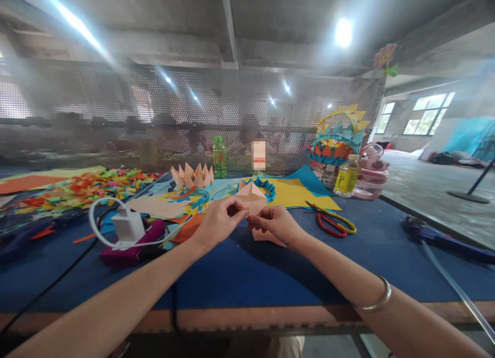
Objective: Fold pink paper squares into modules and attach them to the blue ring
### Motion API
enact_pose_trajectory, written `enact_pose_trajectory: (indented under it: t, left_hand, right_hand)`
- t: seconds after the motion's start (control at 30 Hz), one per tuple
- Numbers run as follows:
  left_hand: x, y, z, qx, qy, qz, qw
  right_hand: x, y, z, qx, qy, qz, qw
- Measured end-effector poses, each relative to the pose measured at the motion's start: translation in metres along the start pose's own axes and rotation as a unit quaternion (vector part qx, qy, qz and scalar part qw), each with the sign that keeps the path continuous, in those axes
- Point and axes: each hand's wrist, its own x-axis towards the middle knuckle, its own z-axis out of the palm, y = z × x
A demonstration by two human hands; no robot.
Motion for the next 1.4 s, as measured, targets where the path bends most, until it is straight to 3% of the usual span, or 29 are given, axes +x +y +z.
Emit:
enact_pose_trajectory:
  t: [0.33, 0.6, 0.77, 0.93, 1.4]
  left_hand:
    - [0.0005, -0.0027, 0.0032, -0.027, -0.017, -0.018, 0.999]
    - [-0.0005, -0.0050, 0.0061, -0.063, 0.018, -0.042, 0.997]
    - [0.0033, -0.0008, 0.0047, -0.248, -0.002, -0.149, 0.957]
    - [0.0053, -0.0016, 0.0038, -0.308, -0.050, -0.246, 0.918]
    - [0.0054, -0.0042, 0.0027, -0.275, -0.034, -0.239, 0.930]
  right_hand:
    - [0.0021, 0.0067, 0.0000, -0.026, -0.024, -0.023, 0.999]
    - [0.0025, 0.0039, 0.0013, -0.032, -0.024, -0.050, 0.998]
    - [0.0032, 0.0004, 0.0012, -0.053, -0.014, -0.064, 0.996]
    - [0.0038, 0.0004, 0.0009, -0.064, -0.017, -0.063, 0.996]
    - [0.0013, -0.0006, 0.0015, -0.053, -0.024, -0.026, 0.998]
